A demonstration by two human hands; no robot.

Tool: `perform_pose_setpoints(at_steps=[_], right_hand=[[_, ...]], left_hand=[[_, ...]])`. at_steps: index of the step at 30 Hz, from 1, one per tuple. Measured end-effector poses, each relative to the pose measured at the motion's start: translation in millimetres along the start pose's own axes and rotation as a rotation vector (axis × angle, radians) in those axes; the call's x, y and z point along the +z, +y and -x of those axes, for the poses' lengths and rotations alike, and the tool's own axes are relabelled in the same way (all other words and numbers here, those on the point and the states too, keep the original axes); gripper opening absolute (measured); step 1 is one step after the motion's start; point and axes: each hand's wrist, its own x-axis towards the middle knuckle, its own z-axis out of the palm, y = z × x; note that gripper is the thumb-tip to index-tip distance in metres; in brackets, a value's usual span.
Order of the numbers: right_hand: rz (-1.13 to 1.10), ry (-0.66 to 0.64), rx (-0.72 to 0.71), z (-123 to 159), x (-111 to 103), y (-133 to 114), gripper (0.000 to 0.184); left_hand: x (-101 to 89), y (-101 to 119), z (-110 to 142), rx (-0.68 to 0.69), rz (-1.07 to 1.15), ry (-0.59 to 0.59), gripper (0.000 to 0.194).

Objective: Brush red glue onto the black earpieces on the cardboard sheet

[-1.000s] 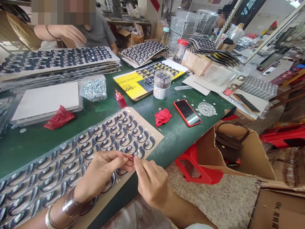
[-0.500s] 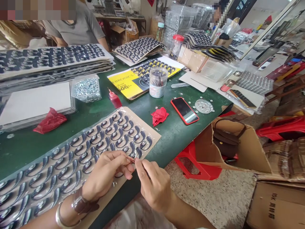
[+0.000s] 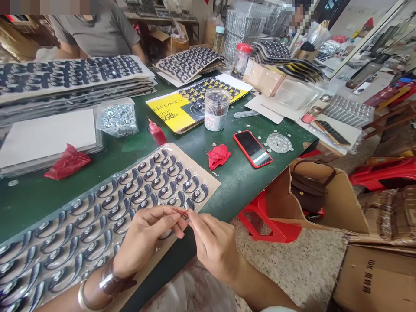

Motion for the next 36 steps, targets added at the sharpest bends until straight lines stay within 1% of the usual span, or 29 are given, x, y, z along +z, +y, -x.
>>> perform_pose_setpoints(at_steps=[3,6,14,20,23,30,34,36], right_hand=[[-0.019,-0.003,0.016,-1,2,-2,0.052],[0.001,0.005,0.014,-1,4,-4,0.051],[-0.001,0.051,0.016,1,7,-4,0.054],[0.013,0.060,0.019,1,6,-3,0.053],[0.022,0.070,0.013,1,5,-5,0.052],[0.010,0.073,0.021,2,4,-6,0.052],[0.004,0.082,0.034,1,3,-6,0.049],[0.002,0.075,0.050,1,2,-6,0.047]], left_hand=[[-3.7,-3,0,-0.010,-0.002,0.000,0.024],[-3.0,-2,-1,-0.020,0.002,0.017,0.024],[0.1,2,3,-0.024,0.019,0.027,0.022],[-0.1,1,2,0.006,-0.070,0.030,0.028],[0.6,1,2,-0.012,-0.093,0.031,0.029],[0.9,2,5,-0.011,-0.040,0.013,0.028],[3.7,2,5,-0.020,-0.018,0.017,0.025],[6.2,3,6,-0.035,-0.007,0.027,0.028]])
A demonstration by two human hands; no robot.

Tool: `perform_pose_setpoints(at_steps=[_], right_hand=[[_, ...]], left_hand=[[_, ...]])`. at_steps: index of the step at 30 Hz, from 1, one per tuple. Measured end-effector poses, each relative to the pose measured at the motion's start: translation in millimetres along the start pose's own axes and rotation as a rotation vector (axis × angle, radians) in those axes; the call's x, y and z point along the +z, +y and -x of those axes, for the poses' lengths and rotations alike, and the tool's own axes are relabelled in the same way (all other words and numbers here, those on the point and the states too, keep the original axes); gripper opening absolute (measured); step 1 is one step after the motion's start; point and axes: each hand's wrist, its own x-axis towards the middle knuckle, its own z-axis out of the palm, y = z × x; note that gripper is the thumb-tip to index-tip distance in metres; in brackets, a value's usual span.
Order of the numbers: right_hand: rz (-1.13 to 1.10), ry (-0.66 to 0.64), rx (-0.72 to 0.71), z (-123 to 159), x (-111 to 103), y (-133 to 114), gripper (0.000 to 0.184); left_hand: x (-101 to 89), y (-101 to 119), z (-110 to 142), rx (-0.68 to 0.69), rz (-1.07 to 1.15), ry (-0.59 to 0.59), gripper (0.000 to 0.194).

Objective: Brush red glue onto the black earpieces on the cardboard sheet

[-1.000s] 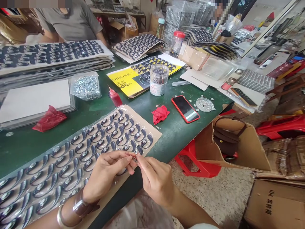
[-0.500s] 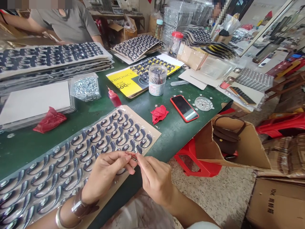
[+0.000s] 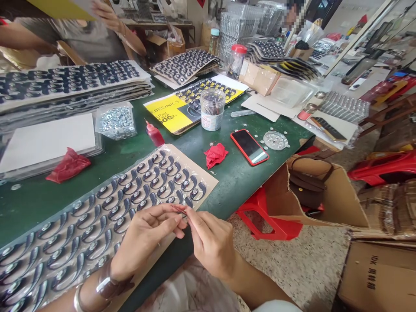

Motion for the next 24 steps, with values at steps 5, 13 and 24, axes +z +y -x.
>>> perform_pose_setpoints(at_steps=[5,13,24], right_hand=[[0.018,-0.008,0.003,0,1,-2,0.049],[0.125,0.020,-0.043,7,6,-1,0.051],[0.240,0.111,-0.102,14,7,0,0.043]], left_hand=[[5.1,3,1,-0.004,0.010,0.044,0.030],[7.9,9,2,-0.063,-0.002,0.088,0.024],[13.9,9,-2,-0.116,-0.044,0.075,0.015]])
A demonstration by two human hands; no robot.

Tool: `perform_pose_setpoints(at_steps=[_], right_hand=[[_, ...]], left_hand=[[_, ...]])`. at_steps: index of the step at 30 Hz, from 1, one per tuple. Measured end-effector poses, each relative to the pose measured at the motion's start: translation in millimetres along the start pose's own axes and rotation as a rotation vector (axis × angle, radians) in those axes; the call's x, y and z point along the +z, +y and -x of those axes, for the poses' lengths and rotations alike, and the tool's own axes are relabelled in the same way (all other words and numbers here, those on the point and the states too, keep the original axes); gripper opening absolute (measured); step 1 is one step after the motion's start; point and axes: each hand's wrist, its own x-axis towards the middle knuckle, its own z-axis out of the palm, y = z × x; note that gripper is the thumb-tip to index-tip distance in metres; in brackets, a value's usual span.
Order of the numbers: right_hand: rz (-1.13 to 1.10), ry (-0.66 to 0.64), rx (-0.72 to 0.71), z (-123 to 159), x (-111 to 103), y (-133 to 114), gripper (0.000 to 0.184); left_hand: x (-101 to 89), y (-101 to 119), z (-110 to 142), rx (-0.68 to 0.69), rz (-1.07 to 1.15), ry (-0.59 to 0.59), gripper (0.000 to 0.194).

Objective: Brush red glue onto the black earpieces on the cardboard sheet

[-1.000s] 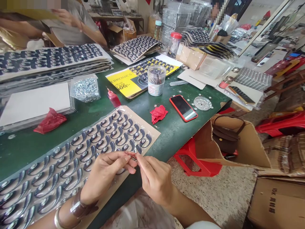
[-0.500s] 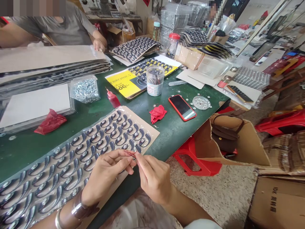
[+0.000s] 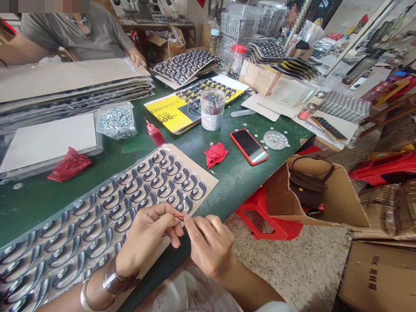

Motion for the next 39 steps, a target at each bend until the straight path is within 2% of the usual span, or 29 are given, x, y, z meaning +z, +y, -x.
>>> perform_pose_setpoints(at_steps=[5,11,13,16,18,21,22,24,26,28,30,33,39], right_hand=[[0.016,0.026,0.074,-4,3,-2,0.036],[-0.043,-0.082,0.059,-3,11,-7,0.030],[-0.073,-0.077,0.042,-3,12,-9,0.030],[-0.179,-0.022,0.052,-5,11,-13,0.030],[-0.315,-0.018,0.129,-9,8,-15,0.027],[-0.423,-0.089,0.225,-13,3,-11,0.027],[-0.398,-0.113,0.213,-12,1,-7,0.030],[-0.279,-0.150,0.160,-11,-2,6,0.038],[-0.117,-0.191,0.146,-10,-8,20,0.038],[0.032,-0.258,0.168,-12,-14,32,0.033],[0.147,-0.338,0.168,-17,-20,39,0.031],[0.272,-0.459,0.114,-26,-25,41,0.031],[0.412,-0.570,0.042,-36,-24,37,0.036]], left_hand=[[-2.2,-7,-5,0.060,-0.106,0.025,0.017],[-6.0,-12,-5,0.174,-0.237,0.077,0.015],[-6.1,-13,-3,0.271,-0.296,0.095,0.018],[-6.4,-16,2,0.520,-0.394,0.125,0.022],[-8.4,-19,3,0.628,-0.409,0.102,0.022],[-14.8,-22,3,0.579,-0.378,-0.003,0.018],[-17.7,-22,2,0.529,-0.376,-0.037,0.022],[-23.9,-21,-1,0.443,-0.414,-0.081,0.044],[-30.0,-20,-6,0.430,-0.546,-0.058,0.057],[-34.9,-20,-11,0.553,-0.746,0.020,0.040],[-37.9,-21,-16,0.743,-0.939,0.087,0.021],[-38.6,-24,-22,0.917,-1.099,0.108,0.029],[-37.5,-27,-23,1.029,-1.256,0.106,0.037]])
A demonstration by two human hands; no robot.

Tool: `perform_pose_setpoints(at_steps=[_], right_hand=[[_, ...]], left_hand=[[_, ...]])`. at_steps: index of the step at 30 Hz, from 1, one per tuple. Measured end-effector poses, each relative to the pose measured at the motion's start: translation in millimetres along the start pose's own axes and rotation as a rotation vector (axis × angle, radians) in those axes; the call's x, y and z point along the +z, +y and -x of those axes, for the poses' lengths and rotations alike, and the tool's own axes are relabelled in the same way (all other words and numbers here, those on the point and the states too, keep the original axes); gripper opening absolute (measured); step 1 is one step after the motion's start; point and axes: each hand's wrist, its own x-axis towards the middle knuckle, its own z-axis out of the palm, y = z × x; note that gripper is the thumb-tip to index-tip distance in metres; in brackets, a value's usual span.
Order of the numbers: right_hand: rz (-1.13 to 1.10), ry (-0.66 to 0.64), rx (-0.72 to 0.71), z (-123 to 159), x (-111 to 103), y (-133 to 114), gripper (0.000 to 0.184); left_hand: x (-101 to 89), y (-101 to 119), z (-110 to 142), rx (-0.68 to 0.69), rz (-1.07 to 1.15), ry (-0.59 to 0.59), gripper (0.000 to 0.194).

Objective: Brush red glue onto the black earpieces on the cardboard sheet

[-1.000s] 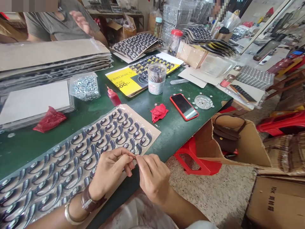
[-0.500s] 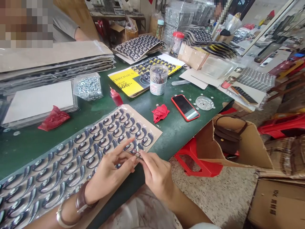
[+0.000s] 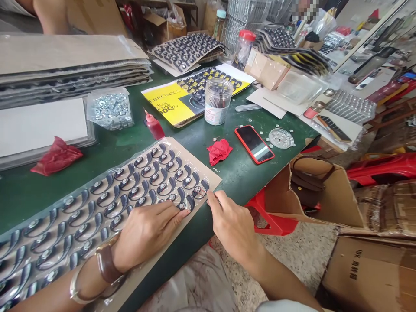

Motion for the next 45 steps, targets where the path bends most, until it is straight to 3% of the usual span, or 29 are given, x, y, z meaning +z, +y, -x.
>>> perform_pose_setpoints(at_steps=[9,16,23,30,37,41,45], right_hand=[[0.094,-0.075,-0.019,-9,-7,1,0.036],[0.066,-0.140,-0.030,-18,-11,9,0.022],[0.152,-0.147,-0.206,-22,-19,12,0.042],[-0.141,0.100,-0.229,-35,-17,44,0.025],[-0.502,0.032,-0.377,-66,9,88,0.025],[-0.500,-0.002,-0.552,-91,11,96,0.027],[-0.471,-0.074,-0.621,-108,16,96,0.034]], left_hand=[[-1.9,0,4,0.014,-0.029,0.023,0.033],[-0.8,-4,-1,0.019,-0.037,0.014,0.035],[2.2,-4,-2,0.031,-0.038,-0.001,0.034],[5.0,-4,-7,0.007,-0.064,-0.036,0.030],[11.2,-1,-17,0.040,-0.107,-0.069,0.017],[14.2,2,-20,0.062,-0.177,-0.113,0.026],[17.1,5,-19,0.077,-0.238,-0.130,0.028]])
